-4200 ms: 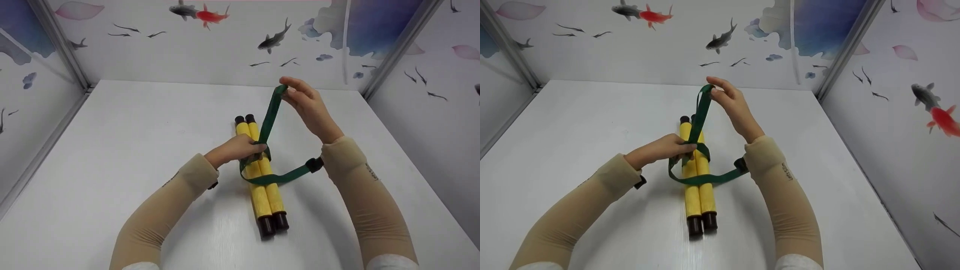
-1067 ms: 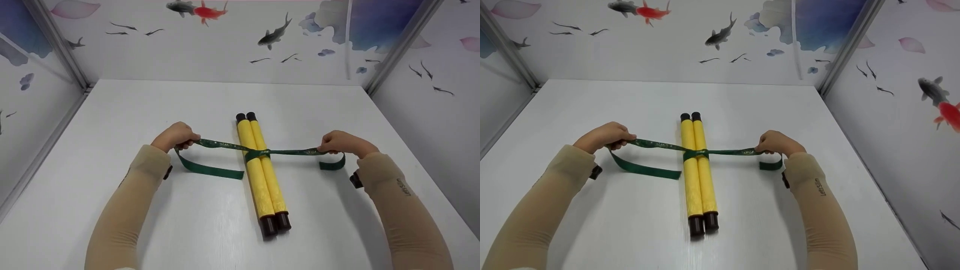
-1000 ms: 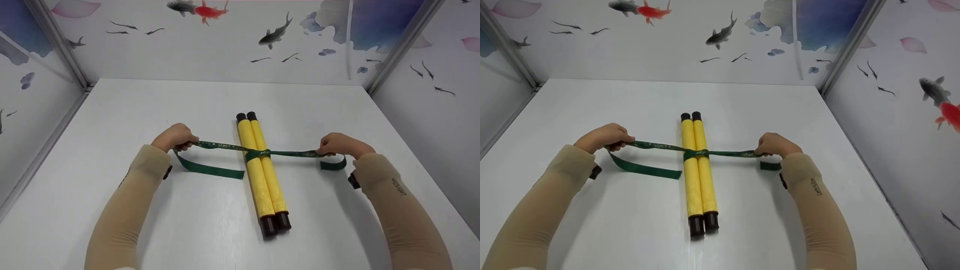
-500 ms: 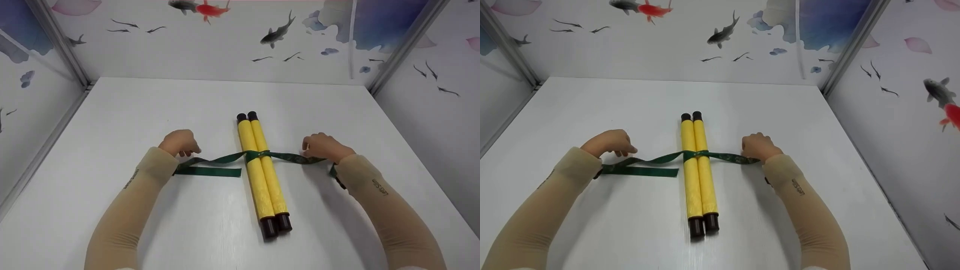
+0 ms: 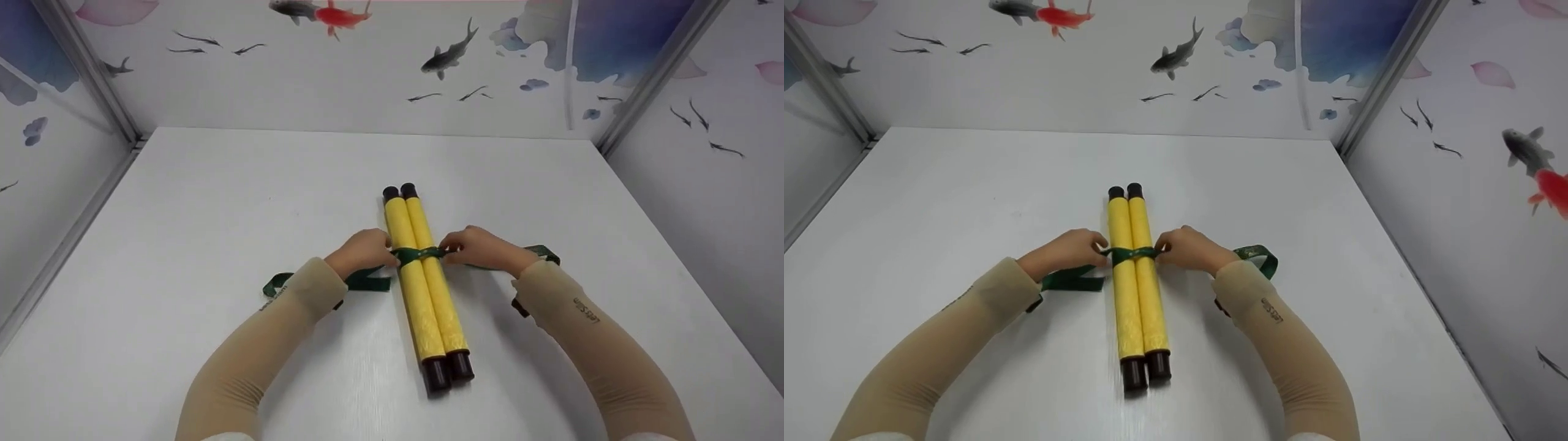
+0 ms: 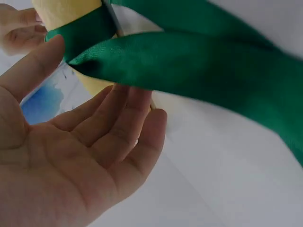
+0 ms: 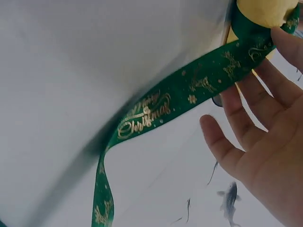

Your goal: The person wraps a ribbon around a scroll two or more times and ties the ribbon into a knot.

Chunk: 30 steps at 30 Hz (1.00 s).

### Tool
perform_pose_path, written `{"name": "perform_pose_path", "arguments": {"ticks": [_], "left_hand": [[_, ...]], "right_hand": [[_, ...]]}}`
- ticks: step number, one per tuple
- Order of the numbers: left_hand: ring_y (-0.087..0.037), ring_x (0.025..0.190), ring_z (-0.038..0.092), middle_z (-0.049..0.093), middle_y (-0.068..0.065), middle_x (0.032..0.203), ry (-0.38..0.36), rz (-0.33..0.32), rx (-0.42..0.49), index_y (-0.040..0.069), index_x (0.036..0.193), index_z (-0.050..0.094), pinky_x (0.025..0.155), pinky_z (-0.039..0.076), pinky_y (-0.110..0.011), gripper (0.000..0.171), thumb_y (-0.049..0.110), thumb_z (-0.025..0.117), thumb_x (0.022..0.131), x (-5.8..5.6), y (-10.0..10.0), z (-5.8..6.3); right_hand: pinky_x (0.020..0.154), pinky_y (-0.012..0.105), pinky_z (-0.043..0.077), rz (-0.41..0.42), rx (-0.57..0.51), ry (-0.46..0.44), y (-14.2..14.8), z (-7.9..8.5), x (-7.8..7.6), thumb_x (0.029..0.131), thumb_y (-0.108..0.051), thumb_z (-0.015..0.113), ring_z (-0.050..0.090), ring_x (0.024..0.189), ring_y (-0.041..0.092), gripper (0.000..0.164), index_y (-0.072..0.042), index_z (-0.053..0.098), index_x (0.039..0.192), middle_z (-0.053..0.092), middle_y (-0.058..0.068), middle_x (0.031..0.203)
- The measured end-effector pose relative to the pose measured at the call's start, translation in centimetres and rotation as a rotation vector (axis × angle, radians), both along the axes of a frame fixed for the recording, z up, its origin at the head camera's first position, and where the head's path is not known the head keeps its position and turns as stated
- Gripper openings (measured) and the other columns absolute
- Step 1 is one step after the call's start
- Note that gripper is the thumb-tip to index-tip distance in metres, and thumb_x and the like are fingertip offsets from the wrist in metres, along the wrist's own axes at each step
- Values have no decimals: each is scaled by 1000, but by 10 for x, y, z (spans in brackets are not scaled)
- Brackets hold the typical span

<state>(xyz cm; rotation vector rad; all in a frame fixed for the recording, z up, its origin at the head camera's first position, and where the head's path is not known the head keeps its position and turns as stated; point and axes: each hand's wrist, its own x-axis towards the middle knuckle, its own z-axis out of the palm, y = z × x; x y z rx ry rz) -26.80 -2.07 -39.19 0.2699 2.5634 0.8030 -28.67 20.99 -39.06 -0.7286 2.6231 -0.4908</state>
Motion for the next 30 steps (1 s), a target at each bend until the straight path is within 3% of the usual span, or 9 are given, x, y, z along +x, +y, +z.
{"name": "perform_pose_path", "arguments": {"ticks": [3, 6, 13, 16, 19, 23, 26, 30], "left_hand": [[-13, 57, 46, 55, -3, 65, -1, -9, 30, 4, 79, 65, 54, 37, -24, 20, 23, 59, 80, 1, -1, -4], [-11, 50, 45, 53, -1, 56, -2, -1, 48, 3, 73, 67, 49, 35, -21, 24, 23, 57, 82, 1, -4, -4], [-10, 51, 49, 57, -1, 58, -50, 64, 55, 5, 74, 68, 51, 38, -20, 20, 20, 58, 83, 3, -14, -3], [-10, 52, 49, 58, -1, 60, -69, 54, 74, 6, 76, 68, 52, 39, -20, 20, 21, 57, 83, 2, -16, -2], [-13, 56, 50, 58, -3, 63, -67, 3, 104, 5, 78, 68, 54, 39, -22, 25, 27, 56, 84, 1, -21, -1], [-21, 67, 50, 56, -7, 69, -37, -48, 163, 3, 84, 66, 59, 36, -26, 38, 37, 50, 86, -3, -26, 5], [-22, 74, 48, 57, -8, 77, 2, -16, 208, 4, 86, 66, 64, 35, -29, 41, 41, 48, 86, -5, -26, 12], [-17, 77, 46, 58, -4, 85, 41, 64, 267, 10, 88, 67, 69, 38, -30, 36, 42, 50, 84, -2, -20, 18]], "right_hand": [[64, 29, 42, 0, -20, 3, 0, -4, 1, 83, -22, 55, 51, 70, 12, 20, -10, 65, 96, 63, 3, 84], [58, 26, 39, -30, -26, -8, 3, -4, 1, 83, -22, 56, 47, 62, 12, 17, -10, 67, 89, 62, 2, 76], [60, 25, 39, 56, 6, 26, 11, -10, -1, 84, -21, 56, 47, 62, 9, 16, -12, 69, 82, 63, -5, 72], [59, 25, 38, 41, 1, 14, 14, -9, -1, 84, -23, 56, 46, 63, 11, 16, -13, 69, 82, 62, -5, 72], [58, 27, 38, 1, -16, 13, 17, -5, -1, 84, -27, 55, 45, 63, 13, 19, -13, 68, 82, 62, -1, 73], [60, 29, 38, -72, -115, -11, 24, 3, 1, 84, -37, 53, 45, 67, 16, 30, -10, 67, 85, 62, 3, 79], [66, 32, 38, -119, -239, -87, 27, 9, 3, 82, -43, 53, 46, 74, 19, 40, -6, 65, 90, 61, 4, 85], [71, 37, 35, -149, -379, -160, 27, 14, 5, 79, -47, 54, 43, 82, 23, 41, -9, 64, 91, 59, 4, 91]]}}
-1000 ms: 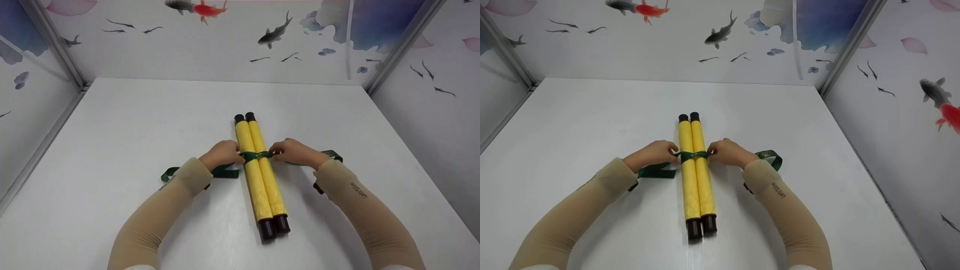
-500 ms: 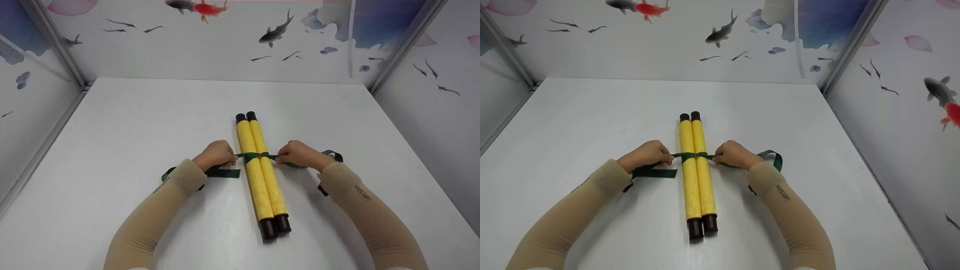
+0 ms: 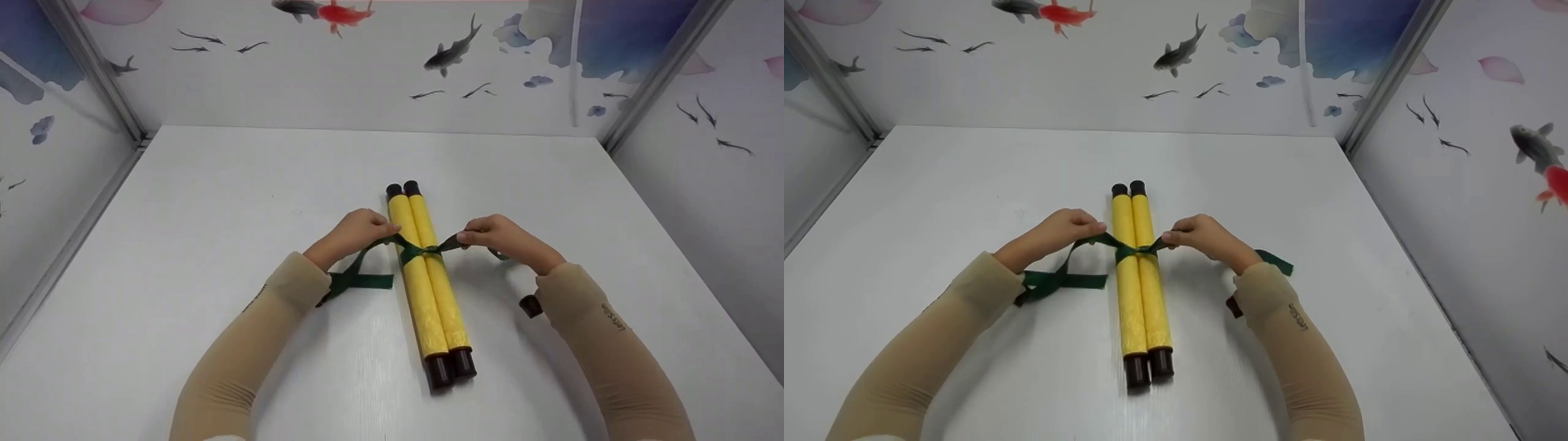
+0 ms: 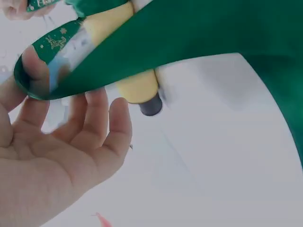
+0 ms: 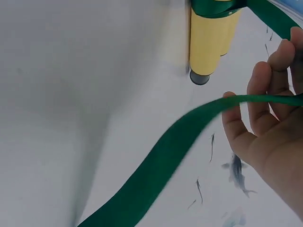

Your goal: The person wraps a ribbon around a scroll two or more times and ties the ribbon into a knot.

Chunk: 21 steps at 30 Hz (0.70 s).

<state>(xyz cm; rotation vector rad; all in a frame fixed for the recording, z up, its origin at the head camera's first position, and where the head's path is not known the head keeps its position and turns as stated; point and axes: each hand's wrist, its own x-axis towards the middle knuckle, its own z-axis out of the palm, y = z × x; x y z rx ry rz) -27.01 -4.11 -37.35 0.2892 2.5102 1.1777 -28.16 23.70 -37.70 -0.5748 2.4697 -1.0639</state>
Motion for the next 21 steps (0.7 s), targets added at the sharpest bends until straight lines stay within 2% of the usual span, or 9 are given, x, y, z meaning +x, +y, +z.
{"name": "perform_pose_path", "arguments": {"ticks": [3, 5, 8, 10, 15, 21], "left_hand": [[-16, 79, 47, 56, -1, 84, 6, 41, 94, 11, 92, 65, 72, 39, -30, 37, 44, 50, 83, 3, 7, 2], [-16, 85, 48, 57, -3, 92, -3, 60, 176, 11, 96, 64, 79, 40, -31, 39, 45, 49, 84, 6, 12, 3], [-17, 96, 48, 57, -3, 101, -16, 66, 299, 9, 99, 62, 89, 36, -34, 42, 45, 46, 85, 11, 18, 6], [-17, 105, 46, 55, -4, 111, -20, 54, 368, 10, 104, 61, 95, 31, -36, 44, 46, 44, 86, 13, 21, 8], [-17, 103, 46, 55, -1, 107, 0, 13, 497, 11, 103, 58, 95, 31, -35, 44, 48, 45, 84, 14, 27, 10], [-18, 94, 48, 53, -4, 102, 26, -7, 592, 9, 102, 51, 87, 38, -30, 33, 36, 53, 84, 13, 32, 9]], "right_hand": [[74, 37, 36, -21, -83, -20, 0, 1, 2, 80, -46, 54, 45, 86, 22, 38, -13, 63, 96, 58, 3, 96], [79, 38, 38, -25, -151, -37, -1, 5, 5, 82, -43, 53, 48, 92, 21, 36, -14, 63, 101, 57, 4, 101], [90, 43, 33, -34, -263, -75, -4, 7, 7, 84, -39, 51, 49, 101, 19, 36, -13, 62, 106, 56, 6, 110], [92, 43, 31, -33, -347, -107, -5, 8, 9, 85, -37, 50, 47, 104, 21, 35, -12, 61, 107, 54, 7, 114], [94, 41, 29, -12, -500, -134, -10, 9, 9, 87, -35, 48, 43, 110, 26, 38, -7, 59, 110, 53, 10, 116], [95, 37, 30, -34, -659, -144, -19, 11, 10, 89, -27, 46, 44, 106, 28, 36, 2, 59, 105, 55, 15, 109]]}}
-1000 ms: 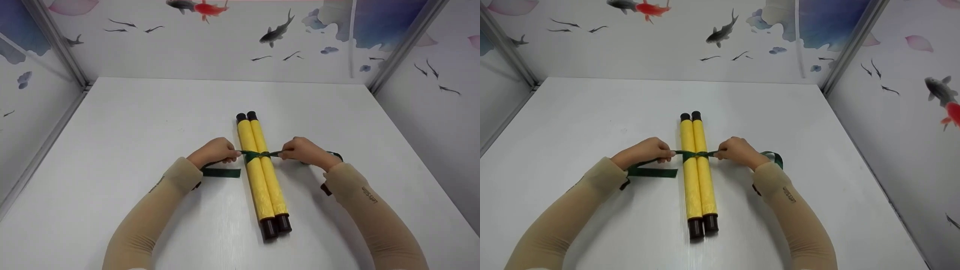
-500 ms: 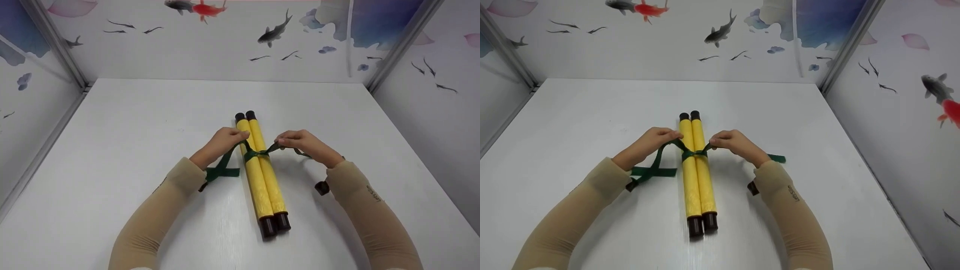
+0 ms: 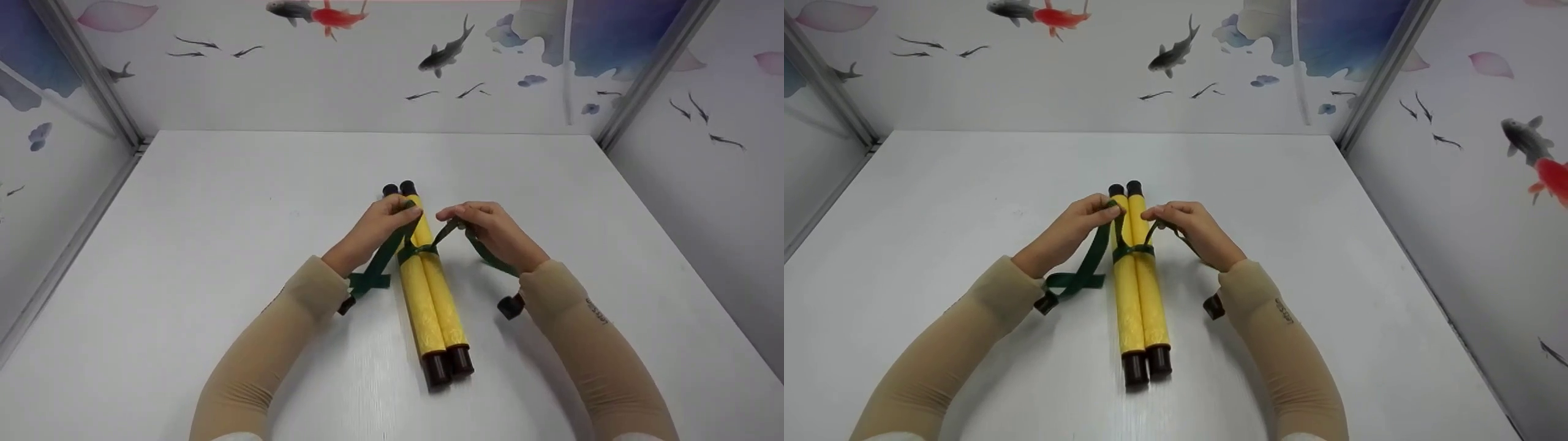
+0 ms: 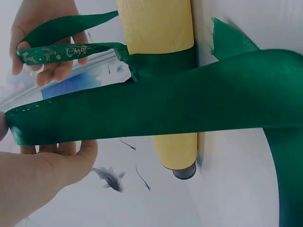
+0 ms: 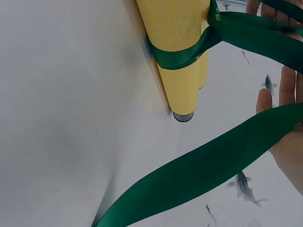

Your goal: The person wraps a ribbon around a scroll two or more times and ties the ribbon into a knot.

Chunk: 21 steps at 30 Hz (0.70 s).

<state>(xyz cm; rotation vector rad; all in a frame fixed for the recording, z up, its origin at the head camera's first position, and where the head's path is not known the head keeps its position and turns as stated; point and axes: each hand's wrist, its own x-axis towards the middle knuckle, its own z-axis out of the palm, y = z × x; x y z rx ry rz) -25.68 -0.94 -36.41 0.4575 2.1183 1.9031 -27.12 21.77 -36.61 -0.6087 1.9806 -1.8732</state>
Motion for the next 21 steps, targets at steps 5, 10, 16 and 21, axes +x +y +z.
{"name": "perform_pose_path", "arguments": {"ticks": [5, 10, 16, 21], "left_hand": [[-17, 95, 49, 51, -4, 104, 55, -22, 74, 10, 104, 51, 86, 40, -28, 29, 29, 57, 83, -2, 6, -5], [-18, 89, 47, 50, -4, 96, 89, -13, 133, 10, 95, 53, 82, 40, -29, 27, 33, 58, 81, -6, 16, -10], [-17, 82, 46, 50, -4, 87, 52, 53, 203, 6, 88, 53, 76, 40, -28, 29, 34, 59, 81, -6, 24, -17], [-16, 88, 49, 56, -5, 95, 12, 108, 297, 3, 90, 56, 82, 39, -28, 35, 37, 57, 81, -7, 29, -10]], "right_hand": [[93, 38, 33, -48, -127, -3, -8, -2, 0, 90, -24, 46, 46, 100, 31, 34, 6, 59, 99, 57, 18, 101], [91, 36, 35, -66, -193, 7, -14, -3, -2, 91, -23, 43, 48, 95, 30, 31, 4, 58, 95, 55, 17, 95], [89, 34, 37, -142, -215, -10, -19, -11, 2, 92, -23, 42, 49, 90, 23, 25, -1, 55, 92, 51, 10, 93], [88, 35, 37, -217, -246, 40, -25, -9, 1, 90, -18, 46, 47, 99, 27, 23, -1, 54, 102, 52, 10, 100]]}}
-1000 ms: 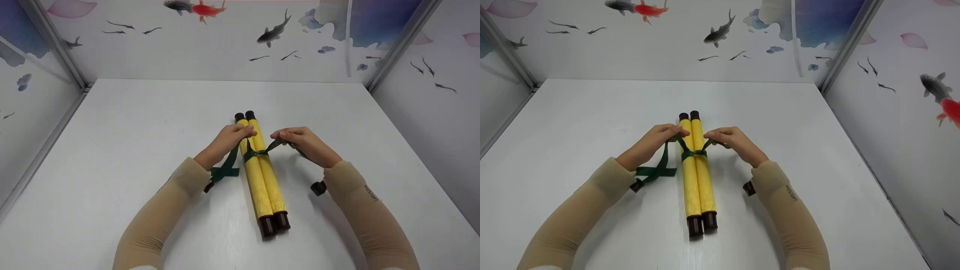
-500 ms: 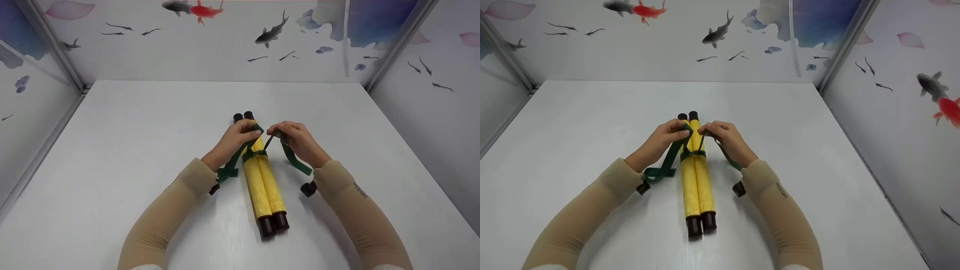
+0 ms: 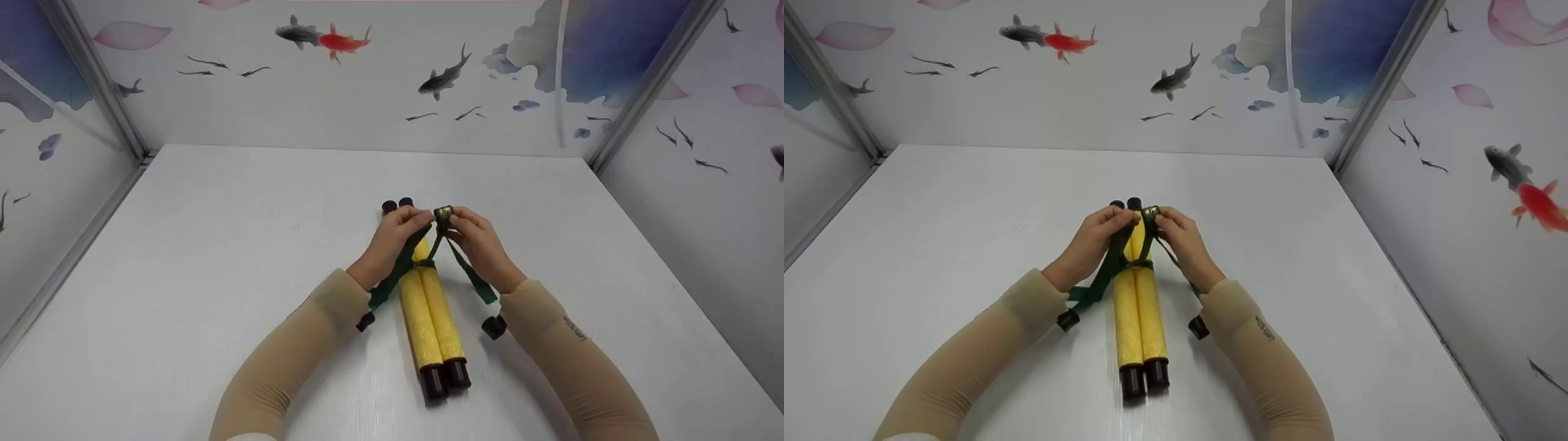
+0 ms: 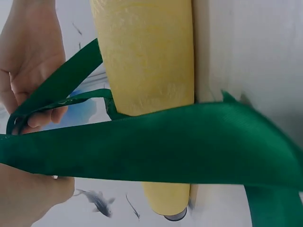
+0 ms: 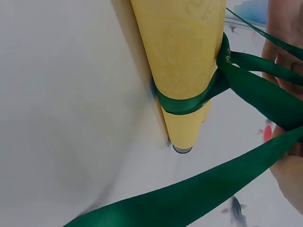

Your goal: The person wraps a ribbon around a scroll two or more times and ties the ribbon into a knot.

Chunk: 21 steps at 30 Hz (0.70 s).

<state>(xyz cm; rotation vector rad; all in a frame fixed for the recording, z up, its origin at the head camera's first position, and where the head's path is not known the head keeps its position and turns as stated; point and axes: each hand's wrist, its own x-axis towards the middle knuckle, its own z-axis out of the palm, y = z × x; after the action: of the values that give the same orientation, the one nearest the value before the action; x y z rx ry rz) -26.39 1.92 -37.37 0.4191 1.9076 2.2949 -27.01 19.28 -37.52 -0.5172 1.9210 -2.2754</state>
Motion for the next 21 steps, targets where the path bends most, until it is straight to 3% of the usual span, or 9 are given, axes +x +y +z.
{"name": "perform_pose_path", "arguments": {"ticks": [4, 7, 13, 21], "left_hand": [[-16, 93, 50, 57, -5, 97, -16, 41, 5, 4, 87, 58, 84, 38, -27, 41, 44, 54, 81, 1, 2, 3], [-18, 92, 50, 56, -7, 97, 4, 36, 9, 6, 89, 58, 84, 39, -28, 39, 44, 54, 81, 1, 1, 4], [-26, 98, 51, 56, -14, 101, 123, -56, -2, 10, 104, 53, 87, 39, -32, 22, 21, 55, 85, -3, -4, 0], [-24, 80, 58, 60, -15, 93, 188, -160, -126, 20, 124, 42, 82, 42, -40, 35, 12, 44, 91, -6, -10, -7]], "right_hand": [[88, 35, 37, -46, 20, 28, -3, -1, 2, 88, -17, 49, 47, 100, 27, 25, -1, 53, 108, 51, 11, 103], [89, 35, 37, -92, 63, 58, -4, -2, 3, 88, -18, 51, 49, 96, 23, 26, -2, 53, 108, 52, 13, 102], [78, 32, 43, -235, 202, 172, -9, -2, 6, 87, -19, 51, 52, 86, 20, 25, -5, 55, 108, 55, 12, 95], [74, 29, 43, -332, 315, 257, -15, 5, 14, 88, -12, 48, 50, 82, 20, 20, -4, 55, 106, 55, 12, 92]]}}
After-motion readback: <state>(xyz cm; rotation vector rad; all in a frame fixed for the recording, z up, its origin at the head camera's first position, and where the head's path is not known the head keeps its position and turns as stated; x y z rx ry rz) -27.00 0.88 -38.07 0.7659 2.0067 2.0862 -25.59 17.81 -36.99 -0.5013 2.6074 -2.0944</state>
